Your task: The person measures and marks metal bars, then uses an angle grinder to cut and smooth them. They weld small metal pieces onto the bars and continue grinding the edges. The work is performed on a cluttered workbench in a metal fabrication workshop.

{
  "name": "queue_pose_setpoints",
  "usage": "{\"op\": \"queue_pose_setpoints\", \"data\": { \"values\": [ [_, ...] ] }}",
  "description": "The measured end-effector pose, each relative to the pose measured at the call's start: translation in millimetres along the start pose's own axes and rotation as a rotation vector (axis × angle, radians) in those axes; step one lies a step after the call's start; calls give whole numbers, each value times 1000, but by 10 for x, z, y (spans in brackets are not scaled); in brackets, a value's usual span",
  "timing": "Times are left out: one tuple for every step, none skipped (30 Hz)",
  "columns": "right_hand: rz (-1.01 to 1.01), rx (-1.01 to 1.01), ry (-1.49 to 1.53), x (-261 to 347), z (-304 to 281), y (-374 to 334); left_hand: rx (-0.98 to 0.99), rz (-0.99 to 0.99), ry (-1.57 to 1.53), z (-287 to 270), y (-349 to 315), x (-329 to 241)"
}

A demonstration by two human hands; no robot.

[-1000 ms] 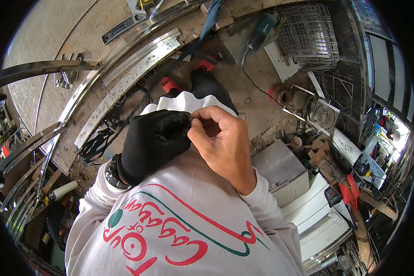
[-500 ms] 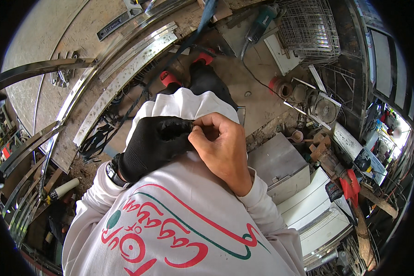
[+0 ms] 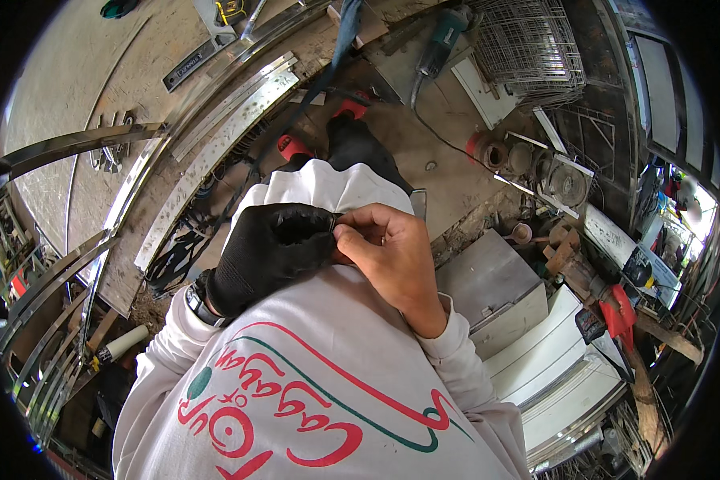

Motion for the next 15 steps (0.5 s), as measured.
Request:
{"op": "queue_pose_setpoints", "data": {
  "values": [
    [-15,10,-38,11,1,6,-10,26,28,0,3,-11],
    [-33,2,-49,24,-2,5,-23,44,37,-1,9,-14],
    [-51,-4,-61,40,5,1,-36,62,46,3,12,-13],
    [-69,-11,-72,59,13,0,-49,80,54,2,17,-13],
    [-80,-21,-103,83,22,-3,-63,102,85,-1,23,-11],
    [-90,-30,-133,119,34,-8,-78,125,116,-4,28,-10],
    [-100,-39,-164,138,47,-9,-92,147,147,-9,29,-14],
    [-105,-53,-189,138,50,-6,-87,137,186,3,35,-14],
    [-109,-67,-214,138,56,-4,-81,126,224,11,32,-26],
    [-114,-80,-240,137,64,-1,-76,116,263,18,32,-35],
    [-110,-95,-247,127,74,-2,-76,137,297,18,30,-59],
    [-105,-109,-255,113,83,-2,-76,159,332,14,27,-81],
    [-101,-123,-263,106,83,-6,-76,181,366,20,28,-96],
    [-90,-124,-270,92,87,3,-87,186,343,18,35,-78],
    [-79,-126,-276,80,88,7,-98,191,321,23,37,-50]
  ]
}}
Point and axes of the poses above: each hand's wrist, its own y-axis towards the middle knuckle, its own z-axis out of the palm, x = y × z, the point moved 7 cm from there along y, towards the middle knuckle, and after that the axes turned 5 degrees about -z, right-handed, at the moved point
